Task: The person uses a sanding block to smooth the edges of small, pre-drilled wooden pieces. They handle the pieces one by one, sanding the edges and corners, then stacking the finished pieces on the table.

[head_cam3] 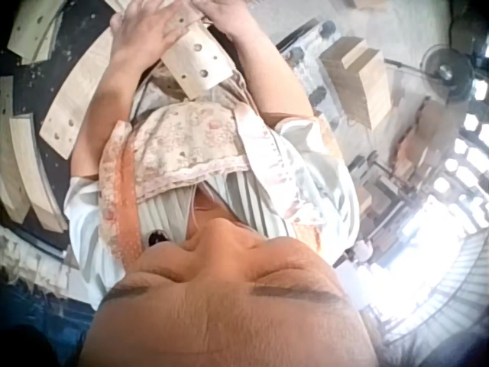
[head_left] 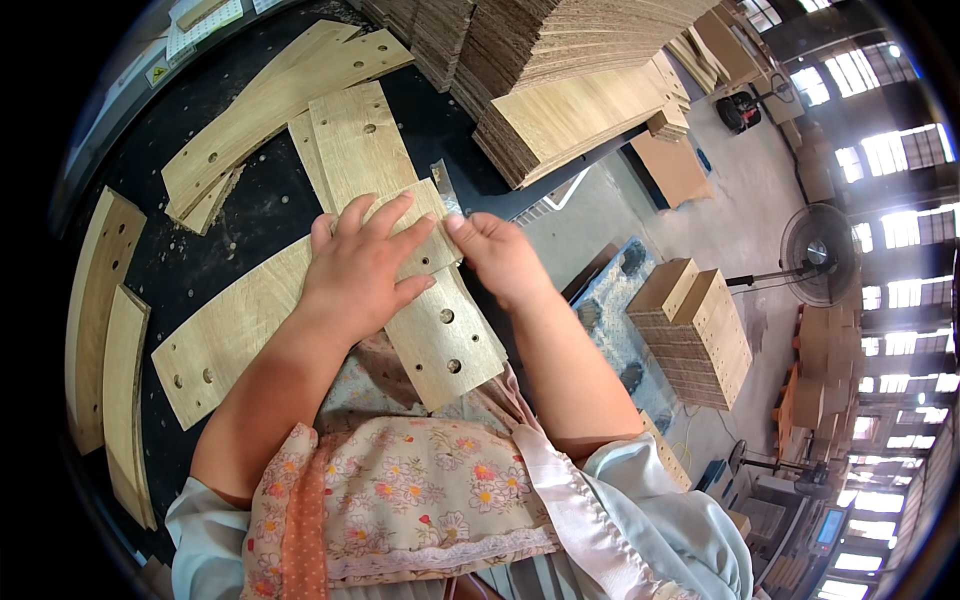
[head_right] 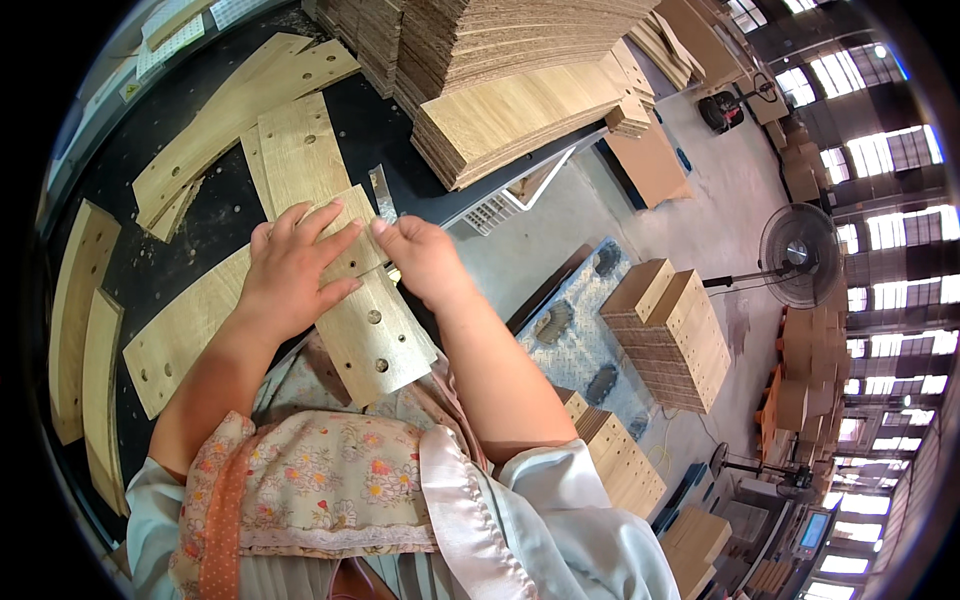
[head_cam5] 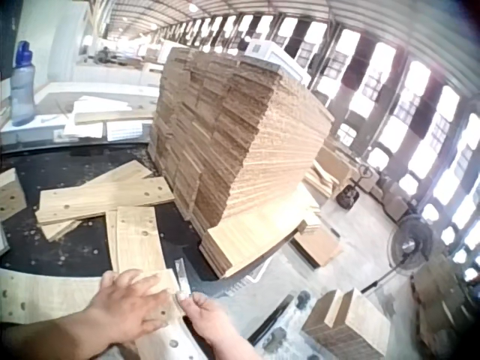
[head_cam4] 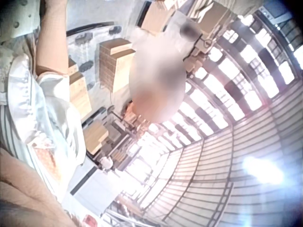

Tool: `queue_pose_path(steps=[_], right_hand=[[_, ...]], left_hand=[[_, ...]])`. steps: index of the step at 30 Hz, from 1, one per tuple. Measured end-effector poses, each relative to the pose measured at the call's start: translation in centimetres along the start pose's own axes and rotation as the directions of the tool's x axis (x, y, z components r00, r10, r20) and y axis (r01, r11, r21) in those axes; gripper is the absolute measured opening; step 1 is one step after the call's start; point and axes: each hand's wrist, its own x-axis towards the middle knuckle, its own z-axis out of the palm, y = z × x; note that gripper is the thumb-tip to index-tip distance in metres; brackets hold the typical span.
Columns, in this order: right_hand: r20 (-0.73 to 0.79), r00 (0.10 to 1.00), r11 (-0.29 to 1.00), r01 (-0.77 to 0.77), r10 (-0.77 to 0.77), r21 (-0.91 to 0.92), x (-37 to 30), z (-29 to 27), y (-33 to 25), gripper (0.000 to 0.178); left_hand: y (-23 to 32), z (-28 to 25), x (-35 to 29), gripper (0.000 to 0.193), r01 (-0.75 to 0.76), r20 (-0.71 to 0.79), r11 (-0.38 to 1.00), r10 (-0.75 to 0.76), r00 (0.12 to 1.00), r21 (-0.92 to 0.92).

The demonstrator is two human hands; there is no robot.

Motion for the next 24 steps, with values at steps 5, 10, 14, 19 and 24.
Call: queue_pose_path(steps=[5,10,14,19,24], right_hand=[[0.037,0.996,0.995,0.084,-0.085,0.050,-1.7,0.2,1.4,0.024],[0.188,0.982,0.993,-0.046,0.026,0.107,-1.8,-1.3,-0.7,0.030],[0.057,0.998,0.986,0.029,-0.020,-0.167,0.0,-0.3,-0.8,0.037],[0.120,0.992,0.998,0.048,-0.042,-0.043,-1.3,-0.5,1.0,0.030],[0.262,0.965,0.999,-0.011,0.002,0.034,-2.9,-2.2,1.6,0.044]], left_hand=[[-0.2,0.3,-0.2,0.060,-0.027,-0.020,1.000,0.027,0.999,-0.009],[-0.3,0.1,-0.4,0.061,-0.017,-0.004,1.000,0.017,1.000,0.012],[0.0,-0.2,-0.2,0.061,-0.044,0.000,0.999,0.044,0.999,0.004],[0.1,-0.4,0.0,0.062,-0.047,0.020,0.999,0.047,0.999,-0.013],[0.0,-0.4,0.0,0.063,-0.061,0.026,0.998,0.061,0.998,-0.007]])
